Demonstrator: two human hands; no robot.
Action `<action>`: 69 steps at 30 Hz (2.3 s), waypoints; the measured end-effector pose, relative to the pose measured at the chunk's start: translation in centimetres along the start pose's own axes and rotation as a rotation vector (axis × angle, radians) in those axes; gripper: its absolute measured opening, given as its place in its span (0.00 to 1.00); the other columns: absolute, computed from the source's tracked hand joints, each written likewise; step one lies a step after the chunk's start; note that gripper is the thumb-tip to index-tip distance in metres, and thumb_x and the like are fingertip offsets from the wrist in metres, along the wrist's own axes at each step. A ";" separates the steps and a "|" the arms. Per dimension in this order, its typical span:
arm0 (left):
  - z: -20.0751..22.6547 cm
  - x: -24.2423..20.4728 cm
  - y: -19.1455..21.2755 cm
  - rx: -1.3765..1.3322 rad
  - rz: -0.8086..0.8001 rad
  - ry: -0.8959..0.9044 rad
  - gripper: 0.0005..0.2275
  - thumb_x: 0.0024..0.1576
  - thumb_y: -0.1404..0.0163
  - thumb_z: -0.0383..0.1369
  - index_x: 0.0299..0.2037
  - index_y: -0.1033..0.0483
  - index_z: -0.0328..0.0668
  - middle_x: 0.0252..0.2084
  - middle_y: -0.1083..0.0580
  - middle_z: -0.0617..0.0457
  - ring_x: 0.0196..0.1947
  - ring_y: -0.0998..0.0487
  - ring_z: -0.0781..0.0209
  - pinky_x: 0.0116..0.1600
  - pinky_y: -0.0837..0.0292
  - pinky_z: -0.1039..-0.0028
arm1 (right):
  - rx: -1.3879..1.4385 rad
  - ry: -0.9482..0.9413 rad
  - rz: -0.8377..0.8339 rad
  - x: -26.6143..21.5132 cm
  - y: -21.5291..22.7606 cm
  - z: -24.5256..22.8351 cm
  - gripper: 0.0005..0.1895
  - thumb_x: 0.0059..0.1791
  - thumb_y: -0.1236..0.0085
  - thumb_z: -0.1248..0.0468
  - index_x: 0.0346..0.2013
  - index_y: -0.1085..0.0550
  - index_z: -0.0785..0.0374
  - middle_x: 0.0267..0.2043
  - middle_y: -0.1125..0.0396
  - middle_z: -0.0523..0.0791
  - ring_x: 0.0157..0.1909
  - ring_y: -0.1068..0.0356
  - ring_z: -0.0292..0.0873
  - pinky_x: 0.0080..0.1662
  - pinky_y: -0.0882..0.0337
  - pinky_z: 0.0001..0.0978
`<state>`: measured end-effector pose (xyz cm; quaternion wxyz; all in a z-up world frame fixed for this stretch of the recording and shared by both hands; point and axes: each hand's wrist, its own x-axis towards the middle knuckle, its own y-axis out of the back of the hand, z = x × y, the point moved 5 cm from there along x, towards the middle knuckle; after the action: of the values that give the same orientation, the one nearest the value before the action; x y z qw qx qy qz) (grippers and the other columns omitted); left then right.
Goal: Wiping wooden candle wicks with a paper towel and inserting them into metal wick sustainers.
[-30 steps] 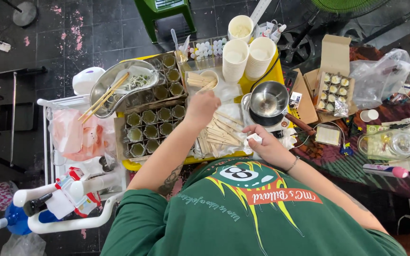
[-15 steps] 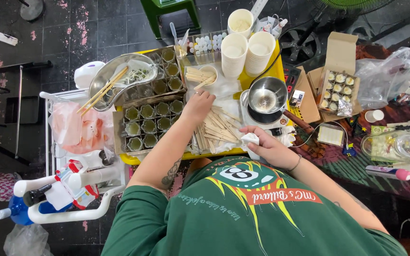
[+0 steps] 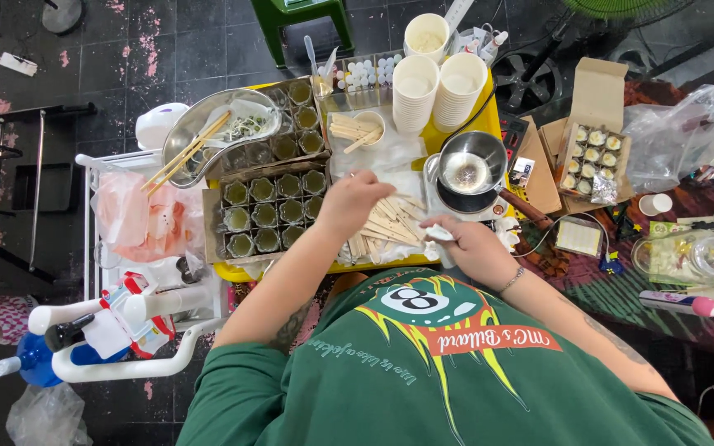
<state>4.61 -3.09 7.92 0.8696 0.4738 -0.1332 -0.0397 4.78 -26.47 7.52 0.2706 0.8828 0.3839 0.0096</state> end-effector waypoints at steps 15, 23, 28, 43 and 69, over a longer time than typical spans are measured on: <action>6.4 -3.7 2.9 0.112 0.007 -0.167 0.08 0.51 0.51 0.25 0.40 0.22 0.42 0.39 0.28 0.48 0.49 0.28 0.46 0.53 0.31 0.61 | -0.380 0.347 0.208 0.9 -0.3 -4.3 0.31 0.45 0.32 0.54 0.52 0.32 0.71 0.51 0.32 0.54 0.52 0.30 0.57 0.53 0.30 0.44; 8.0 -3.9 3.7 -0.116 -0.015 -0.184 0.08 0.53 0.51 0.25 0.40 0.23 0.41 0.42 0.25 0.50 0.48 0.27 0.46 0.54 0.30 0.62 | -0.406 0.282 0.027 2.4 -2.3 -4.7 0.36 0.44 0.40 0.64 0.65 0.41 0.64 0.47 0.29 0.56 0.47 0.28 0.58 0.47 0.29 0.48; 6.4 -4.1 3.2 -0.212 -0.046 -0.153 0.06 0.53 0.49 0.26 0.39 0.22 0.43 0.44 0.22 0.51 0.48 0.25 0.48 0.55 0.30 0.63 | -0.355 0.072 -0.204 3.1 -4.5 -1.5 0.36 0.47 0.44 0.65 0.67 0.48 0.58 0.35 0.28 0.56 0.41 0.27 0.62 0.43 0.29 0.52; 0.8 -3.6 3.3 -0.596 0.124 0.241 0.03 0.53 0.40 0.23 0.36 0.18 0.38 0.32 0.20 0.53 0.34 0.22 0.61 0.40 0.28 0.72 | 0.217 0.024 -0.130 4.4 -1.9 -1.4 0.21 0.55 0.49 0.66 0.63 0.36 0.62 0.42 0.25 0.50 0.43 0.27 0.43 0.47 0.26 0.37; 3.3 -2.2 -1.5 -1.181 0.044 0.499 0.11 0.63 0.45 0.31 0.53 0.19 0.35 0.31 0.24 0.58 0.27 0.28 0.74 0.31 0.30 0.81 | 0.398 -0.009 -0.212 3.7 -4.0 -0.8 0.13 0.55 0.47 0.58 0.45 0.22 0.64 0.26 0.34 0.39 0.31 0.35 0.32 0.37 0.31 0.25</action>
<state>1.70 -6.19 7.92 0.9896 -0.0930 0.1078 0.0227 4.49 -21.35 5.59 0.0923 0.8735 0.4678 -0.0986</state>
